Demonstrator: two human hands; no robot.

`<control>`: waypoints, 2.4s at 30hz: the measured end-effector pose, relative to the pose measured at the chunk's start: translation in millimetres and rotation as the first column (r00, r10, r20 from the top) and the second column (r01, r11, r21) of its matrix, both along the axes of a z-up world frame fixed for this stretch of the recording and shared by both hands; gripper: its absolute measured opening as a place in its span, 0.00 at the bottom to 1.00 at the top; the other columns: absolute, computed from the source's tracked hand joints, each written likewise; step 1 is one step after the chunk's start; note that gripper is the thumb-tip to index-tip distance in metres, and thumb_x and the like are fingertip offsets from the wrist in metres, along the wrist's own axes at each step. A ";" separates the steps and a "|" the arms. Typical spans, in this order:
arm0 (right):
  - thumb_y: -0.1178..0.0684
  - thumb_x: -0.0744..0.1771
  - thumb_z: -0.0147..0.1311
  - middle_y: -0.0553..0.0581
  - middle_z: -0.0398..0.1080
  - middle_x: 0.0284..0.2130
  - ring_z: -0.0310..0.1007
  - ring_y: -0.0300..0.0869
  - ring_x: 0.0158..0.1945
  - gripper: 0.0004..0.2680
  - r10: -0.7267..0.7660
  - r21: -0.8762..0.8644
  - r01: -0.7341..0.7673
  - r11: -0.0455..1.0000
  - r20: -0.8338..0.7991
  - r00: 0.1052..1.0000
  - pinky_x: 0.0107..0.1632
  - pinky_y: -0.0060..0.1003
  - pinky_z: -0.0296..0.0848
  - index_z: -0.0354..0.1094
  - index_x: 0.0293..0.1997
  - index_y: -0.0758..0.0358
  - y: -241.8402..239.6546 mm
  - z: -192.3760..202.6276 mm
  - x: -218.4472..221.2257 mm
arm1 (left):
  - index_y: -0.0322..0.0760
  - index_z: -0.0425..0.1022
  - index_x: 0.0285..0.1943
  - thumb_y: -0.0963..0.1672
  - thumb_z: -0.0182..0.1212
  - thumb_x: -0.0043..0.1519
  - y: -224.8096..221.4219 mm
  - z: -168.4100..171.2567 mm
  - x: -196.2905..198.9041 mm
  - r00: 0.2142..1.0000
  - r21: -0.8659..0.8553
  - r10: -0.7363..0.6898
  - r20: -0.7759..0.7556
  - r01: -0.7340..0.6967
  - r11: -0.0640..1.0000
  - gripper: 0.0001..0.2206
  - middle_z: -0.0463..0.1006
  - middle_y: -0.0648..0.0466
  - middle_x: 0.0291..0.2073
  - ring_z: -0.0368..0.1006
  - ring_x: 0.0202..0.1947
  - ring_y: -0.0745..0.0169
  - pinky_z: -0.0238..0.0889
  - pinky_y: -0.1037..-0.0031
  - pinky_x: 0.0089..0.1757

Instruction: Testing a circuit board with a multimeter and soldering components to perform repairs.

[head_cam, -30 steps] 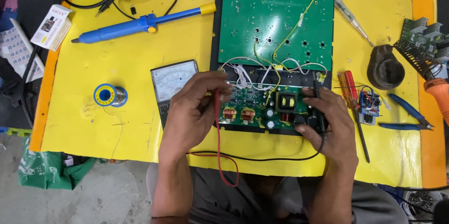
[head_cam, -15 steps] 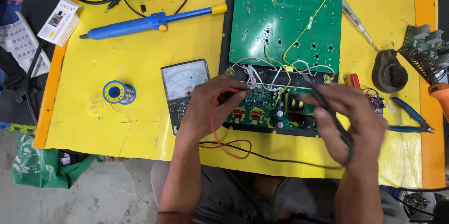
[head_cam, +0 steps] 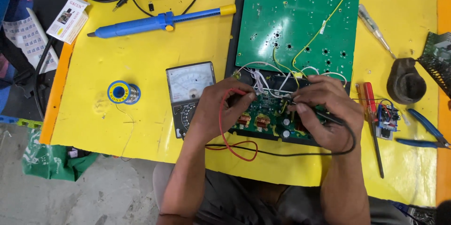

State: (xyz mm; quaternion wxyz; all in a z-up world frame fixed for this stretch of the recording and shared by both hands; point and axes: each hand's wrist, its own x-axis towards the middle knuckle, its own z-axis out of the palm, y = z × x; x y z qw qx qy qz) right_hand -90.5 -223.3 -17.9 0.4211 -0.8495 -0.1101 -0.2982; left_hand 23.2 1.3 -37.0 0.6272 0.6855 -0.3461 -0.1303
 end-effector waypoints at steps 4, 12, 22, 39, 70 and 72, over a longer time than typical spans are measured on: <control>0.62 0.63 0.66 0.60 0.79 0.35 0.82 0.56 0.43 0.06 0.028 -0.008 -0.028 1.000 -0.073 0.997 0.60 0.59 0.74 0.77 0.41 0.68 -0.6 1.4 0.6 | 0.31 0.79 0.50 0.42 0.63 0.67 -2.3 -2.8 -2.3 0.998 0.022 0.019 -0.057 -0.018 1.000 0.08 0.78 0.37 0.32 0.80 0.34 0.36 0.76 0.55 0.35; 0.63 0.64 0.62 0.61 0.79 0.33 0.82 0.57 0.41 0.04 0.132 0.109 -0.130 0.986 -0.012 0.991 0.63 0.67 0.70 0.76 0.39 0.70 -4.5 -0.4 -7.1 | 0.30 0.80 0.49 0.42 0.64 0.66 -1.4 -1.8 0.5 0.996 -0.019 -0.027 -0.081 0.026 0.999 0.08 0.79 0.33 0.35 0.80 0.39 0.32 0.76 0.50 0.40; 0.62 0.65 0.64 0.61 0.79 0.33 0.81 0.55 0.41 0.03 0.122 -0.059 -0.127 0.990 -0.086 0.989 0.61 0.55 0.69 0.77 0.39 0.68 2.6 -2.0 6.0 | 0.34 0.82 0.51 0.43 0.66 0.66 3.8 -2.4 3.1 0.994 -0.002 -0.071 -0.089 0.071 0.997 0.09 0.79 0.35 0.37 0.79 0.43 0.31 0.75 0.47 0.46; 0.59 0.66 0.65 0.59 0.80 0.35 0.81 0.54 0.43 0.03 0.090 -0.092 -0.106 0.990 -0.163 0.982 0.62 0.55 0.68 0.77 0.40 0.64 1.2 -2.6 4.0 | 0.43 0.82 0.53 0.45 0.66 0.67 0.1 -10.8 0.8 0.993 0.084 -0.039 0.108 0.030 0.996 0.08 0.81 0.44 0.38 0.79 0.42 0.38 0.76 0.53 0.45; 0.60 0.65 0.65 0.64 0.79 0.35 0.80 0.60 0.43 0.04 0.101 -0.076 -0.118 0.990 -0.196 0.976 0.62 0.60 0.68 0.77 0.40 0.67 -0.1 -3.6 2.6 | 0.40 0.81 0.53 0.45 0.64 0.67 3.6 -9.1 -1.9 0.992 0.100 -0.035 0.124 0.022 0.995 0.09 0.82 0.42 0.40 0.79 0.45 0.34 0.74 0.48 0.50; 0.61 0.65 0.64 0.64 0.79 0.34 0.80 0.60 0.42 0.03 0.107 -0.088 -0.128 0.988 -0.212 0.971 0.61 0.61 0.68 0.77 0.40 0.67 0.6 -1.2 3.0 | 0.38 0.81 0.53 0.46 0.63 0.67 3.2 -8.1 -2.0 0.993 0.115 -0.039 0.115 0.025 0.993 0.10 0.82 0.39 0.41 0.79 0.46 0.32 0.72 0.46 0.51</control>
